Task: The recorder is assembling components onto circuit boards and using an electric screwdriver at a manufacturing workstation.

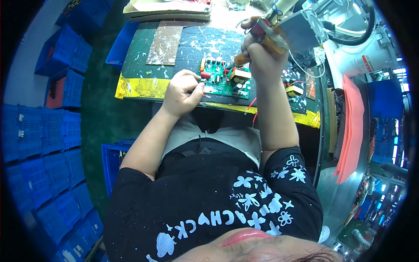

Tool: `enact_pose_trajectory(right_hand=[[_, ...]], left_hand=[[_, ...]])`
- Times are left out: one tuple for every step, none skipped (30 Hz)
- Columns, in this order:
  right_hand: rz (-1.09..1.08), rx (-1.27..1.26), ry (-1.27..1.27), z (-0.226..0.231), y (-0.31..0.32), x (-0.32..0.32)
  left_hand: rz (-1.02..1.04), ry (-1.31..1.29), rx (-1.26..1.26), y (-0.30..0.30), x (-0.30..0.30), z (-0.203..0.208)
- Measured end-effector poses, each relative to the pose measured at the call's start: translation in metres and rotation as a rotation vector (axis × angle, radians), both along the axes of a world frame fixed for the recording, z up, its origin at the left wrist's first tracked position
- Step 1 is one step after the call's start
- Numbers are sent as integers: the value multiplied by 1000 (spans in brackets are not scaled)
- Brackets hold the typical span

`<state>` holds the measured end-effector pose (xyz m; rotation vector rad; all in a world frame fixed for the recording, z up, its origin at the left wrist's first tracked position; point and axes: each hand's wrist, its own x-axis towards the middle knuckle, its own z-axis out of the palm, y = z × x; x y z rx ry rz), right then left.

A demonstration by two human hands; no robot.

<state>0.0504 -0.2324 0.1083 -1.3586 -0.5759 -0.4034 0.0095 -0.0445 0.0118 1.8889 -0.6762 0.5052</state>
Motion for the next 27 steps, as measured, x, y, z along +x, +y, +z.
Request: enact_pose_trajectory(right_hand=[[4,-4,2,-1,0,1],[2,-26,25,-3,1,3],[-1,-47,47,-6,2,4],[1,-51,49,-8,2,6],[5,-62,41,-11,3,8],[9,-72,32,-13,5,10],[11,-74,35,-13,6,11],[-28,-118,38,-12,8,12],[-67,-161,41,-12,9,13],[-67,-163,43,-12,10,15],[-74,-223,8,-11,10,18],[-81,-282,-26,-11,10,20],[-79,-303,-8,-10,11,20],[-79,-304,-8,-10,12,21],[-70,-309,9,-10,13,21],[-62,-314,26,-10,13,20],[-62,-315,26,-10,13,21],[-74,-302,52,-11,12,21],[-85,-289,79,-12,12,21],[-86,-288,79,-11,13,22],[-86,-276,75,-10,14,22],[-89,-263,71,-9,13,22],[-95,-263,72,-9,12,22],[-121,-310,118,-10,11,23],[-142,-354,162,-10,11,23],[-143,-352,161,-10,11,23],[-116,-312,170,-9,12,22]], left_hand=[[1,-9,-4,0,0,0],[5,-7,-8,0,0,-1],[-4,-10,-12,1,1,-1],[-16,-13,-16,1,1,-2],[-13,-11,-20,1,1,-2],[-11,-17,-20,0,2,-3],[-8,-21,-18,0,2,-3],[-7,-19,-20,1,2,-3],[-15,-17,-21,1,2,-3],[-26,-16,-23,1,3,-3],[-27,-15,-24,1,3,-3],[-25,-23,-21,1,2,-4],[-21,-32,-17,1,2,-4],[-21,-32,-18,2,3,-4],[-23,-32,-14,2,3,-4],[-26,-33,-11,2,3,-4],[-27,-34,-11,2,3,-4],[-24,-34,-14,2,3,-4],[-21,-34,-17,1,3,-5],[-21,-33,-16,1,2,-5],[-24,-26,-13,2,2,-4],[-29,-18,-11,1,2,-3],[-35,-18,-11,1,2,-2],[-25,-24,-11,0,2,-2],[-10,-32,-8,0,2,-2],[-11,-33,-6,1,1,-2],[-14,-32,1,1,1,-2]])
